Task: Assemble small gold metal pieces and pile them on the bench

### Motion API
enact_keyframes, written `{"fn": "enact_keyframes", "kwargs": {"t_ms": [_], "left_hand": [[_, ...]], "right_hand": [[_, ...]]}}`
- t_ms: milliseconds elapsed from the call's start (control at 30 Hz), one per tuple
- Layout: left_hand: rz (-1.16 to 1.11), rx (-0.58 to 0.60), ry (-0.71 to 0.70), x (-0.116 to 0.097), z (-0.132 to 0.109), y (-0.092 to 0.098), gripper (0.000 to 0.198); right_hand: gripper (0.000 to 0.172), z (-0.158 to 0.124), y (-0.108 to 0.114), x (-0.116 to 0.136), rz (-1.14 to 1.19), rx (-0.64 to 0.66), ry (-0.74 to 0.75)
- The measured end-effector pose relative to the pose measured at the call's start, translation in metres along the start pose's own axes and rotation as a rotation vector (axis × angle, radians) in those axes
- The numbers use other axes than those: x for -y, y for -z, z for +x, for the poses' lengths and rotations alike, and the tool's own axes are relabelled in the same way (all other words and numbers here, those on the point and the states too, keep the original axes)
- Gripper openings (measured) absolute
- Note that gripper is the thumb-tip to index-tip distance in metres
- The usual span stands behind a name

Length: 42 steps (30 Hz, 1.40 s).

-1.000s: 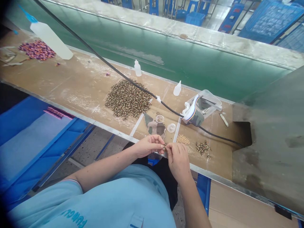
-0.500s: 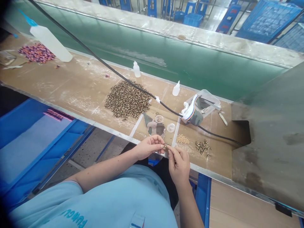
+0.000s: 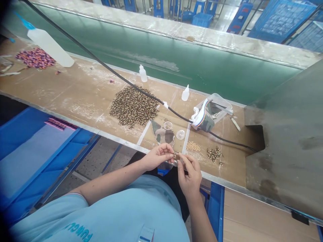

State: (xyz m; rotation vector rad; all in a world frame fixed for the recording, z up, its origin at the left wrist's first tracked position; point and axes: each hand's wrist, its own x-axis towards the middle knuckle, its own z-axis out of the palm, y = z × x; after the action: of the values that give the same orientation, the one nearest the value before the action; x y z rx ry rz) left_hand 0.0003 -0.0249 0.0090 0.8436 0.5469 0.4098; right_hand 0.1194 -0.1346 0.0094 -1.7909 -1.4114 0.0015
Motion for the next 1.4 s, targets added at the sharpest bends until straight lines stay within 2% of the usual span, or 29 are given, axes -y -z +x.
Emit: {"fn": "enact_keyframes", "kwargs": {"t_ms": [167,333,633,833,967,1133,1300,1400], "left_hand": [[0.056,-0.036,-0.096,0.006,-0.006,-0.004,0.037],[0.065,-0.058,-0.139,0.013,-0.009,-0.006,0.034],[0.085,-0.048,-0.121,0.015,-0.010,-0.005,0.032],[0.141,-0.030,-0.093,0.013,-0.011,-0.004,0.028],[0.187,-0.044,-0.121,0.013,-0.008,-0.004,0.026],[0.179,-0.034,-0.102,0.010,-0.005,-0.004,0.024],[0.154,-0.021,-0.054,0.006,-0.005,-0.004,0.023],[0.135,-0.021,-0.043,0.007,-0.004,-0.002,0.024]], "right_hand": [[0.011,-0.001,-0.006,0.006,0.026,-0.053,-0.054],[0.016,-0.004,-0.007,0.005,0.015,-0.084,0.018],[0.013,-0.006,-0.004,0.001,0.000,-0.095,0.091],[0.006,-0.006,-0.004,0.000,0.002,-0.047,0.023],[0.010,-0.001,0.005,-0.016,-0.078,-0.046,-0.076],[0.019,0.004,0.029,-0.050,-0.267,-0.211,-0.210],[0.017,0.005,0.038,-0.062,-0.393,-0.298,-0.182],[0.019,0.009,0.032,-0.056,-0.373,-0.214,-0.126]]}}
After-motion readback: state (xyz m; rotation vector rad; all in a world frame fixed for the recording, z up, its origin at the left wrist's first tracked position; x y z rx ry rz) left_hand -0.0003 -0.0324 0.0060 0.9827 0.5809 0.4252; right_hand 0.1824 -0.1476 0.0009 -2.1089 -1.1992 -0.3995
